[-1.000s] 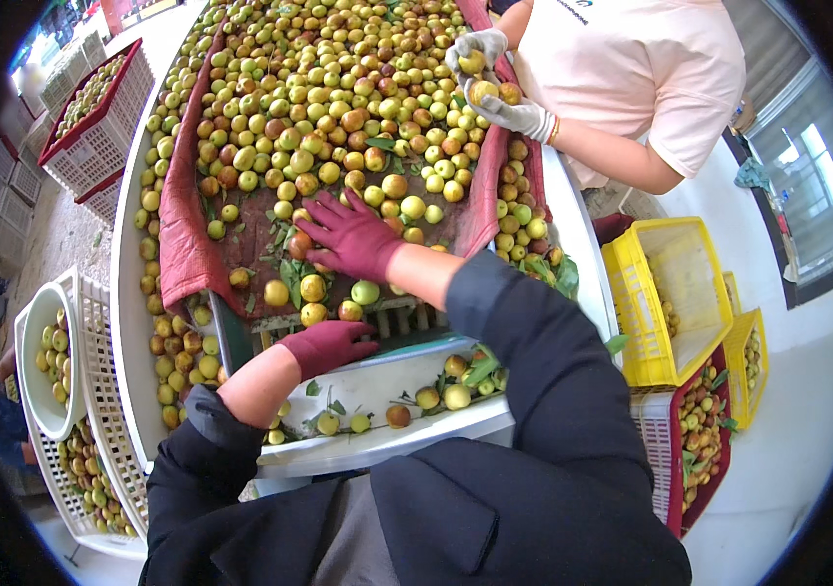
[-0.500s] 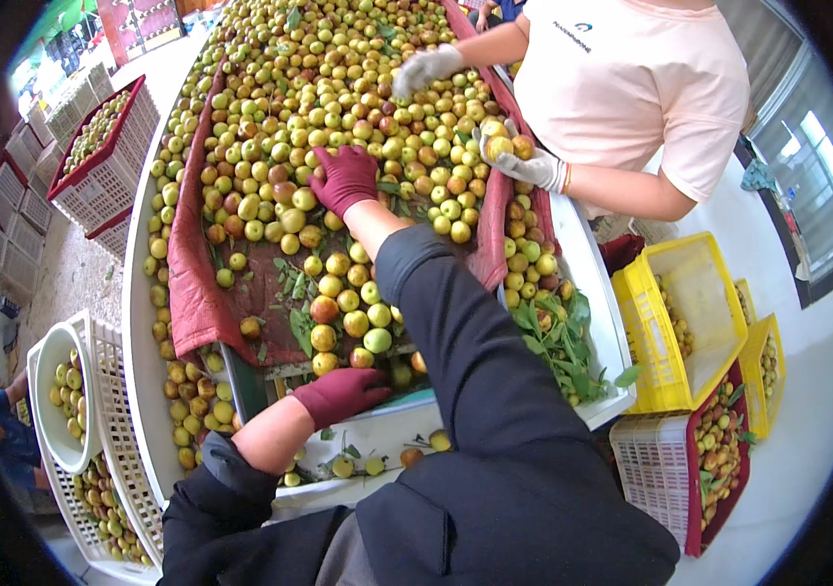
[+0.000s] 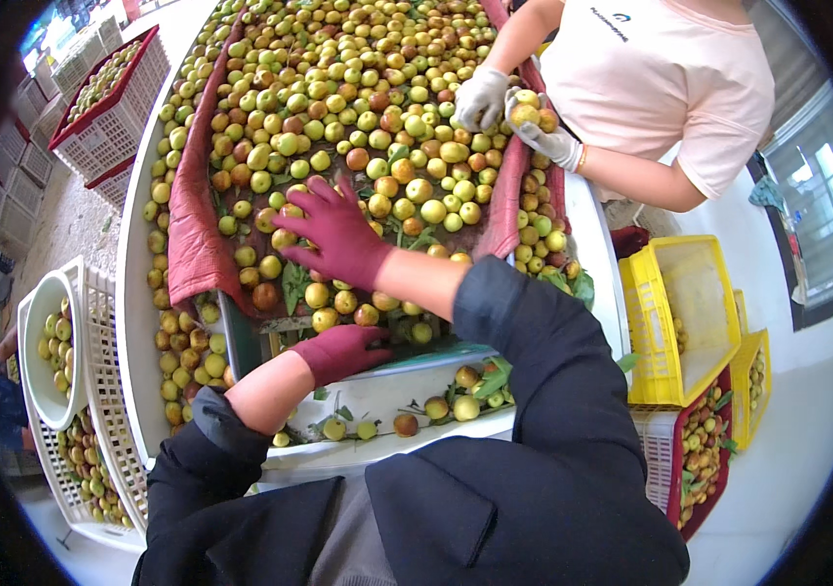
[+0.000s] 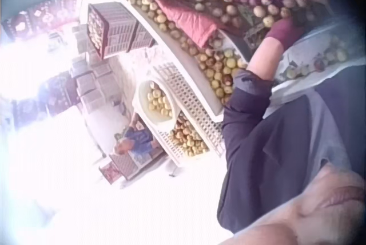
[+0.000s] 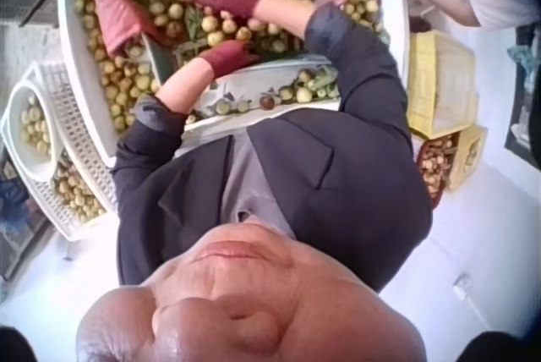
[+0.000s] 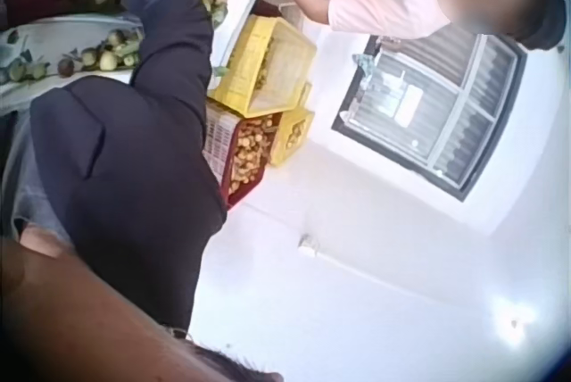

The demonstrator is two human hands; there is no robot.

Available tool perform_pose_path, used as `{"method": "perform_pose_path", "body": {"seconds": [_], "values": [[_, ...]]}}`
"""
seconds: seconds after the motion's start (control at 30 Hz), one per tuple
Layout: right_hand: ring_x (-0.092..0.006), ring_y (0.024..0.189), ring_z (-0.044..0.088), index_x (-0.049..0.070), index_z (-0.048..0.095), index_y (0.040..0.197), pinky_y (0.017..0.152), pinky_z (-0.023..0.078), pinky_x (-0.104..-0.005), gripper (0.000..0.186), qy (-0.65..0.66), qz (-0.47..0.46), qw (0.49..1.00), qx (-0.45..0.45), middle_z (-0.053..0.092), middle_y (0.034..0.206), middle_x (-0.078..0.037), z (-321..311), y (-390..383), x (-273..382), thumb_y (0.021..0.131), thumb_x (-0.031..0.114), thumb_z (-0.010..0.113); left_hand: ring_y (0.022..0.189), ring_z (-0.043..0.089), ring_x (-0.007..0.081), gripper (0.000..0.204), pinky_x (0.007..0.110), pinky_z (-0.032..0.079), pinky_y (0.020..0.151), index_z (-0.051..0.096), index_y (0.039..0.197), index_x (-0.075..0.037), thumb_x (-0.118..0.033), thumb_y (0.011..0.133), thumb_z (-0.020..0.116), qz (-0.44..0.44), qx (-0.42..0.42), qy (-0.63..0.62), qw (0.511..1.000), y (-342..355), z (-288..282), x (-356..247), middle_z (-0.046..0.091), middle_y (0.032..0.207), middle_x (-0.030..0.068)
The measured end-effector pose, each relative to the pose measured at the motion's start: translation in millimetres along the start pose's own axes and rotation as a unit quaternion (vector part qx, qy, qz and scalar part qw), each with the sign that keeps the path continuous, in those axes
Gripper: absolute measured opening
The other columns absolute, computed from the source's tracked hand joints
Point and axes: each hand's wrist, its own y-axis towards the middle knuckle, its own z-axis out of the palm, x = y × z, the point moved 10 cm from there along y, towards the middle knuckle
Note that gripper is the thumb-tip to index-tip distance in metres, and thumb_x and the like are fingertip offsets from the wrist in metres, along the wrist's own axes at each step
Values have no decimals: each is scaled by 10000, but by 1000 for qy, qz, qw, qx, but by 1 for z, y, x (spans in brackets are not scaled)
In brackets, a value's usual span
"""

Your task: The person sorts olives on a conveyor belt, picking them up and placing them into a tray. Another person assists by moving olives on the belt. The task continues with repetitive picking and placing motions.

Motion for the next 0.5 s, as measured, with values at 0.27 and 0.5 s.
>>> {"method": "perform_pose_path", "body": {"seconds": [0.27,0.5], "values": [[-341,1461,153,322,461,1388,1099,41,-706,459,-110,100,986,80,288,1546,-65,133,142,-16,933,344,406,1077,589,378,397,405,460,944,616,1214,-114,-370,921,533,213,-193,-110,952,-4,-16,-17,627,1166,214],[-295,1386,304,261,535,1317,1047,139,-738,481,-90,98,987,91,389,1458,-89,104,72,-12,837,282,536,1065,595,379,407,416,460,935,597,1229,-89,-361,937,515,59,2,-55,997,3,-1,-5,632,1157,214]]}}
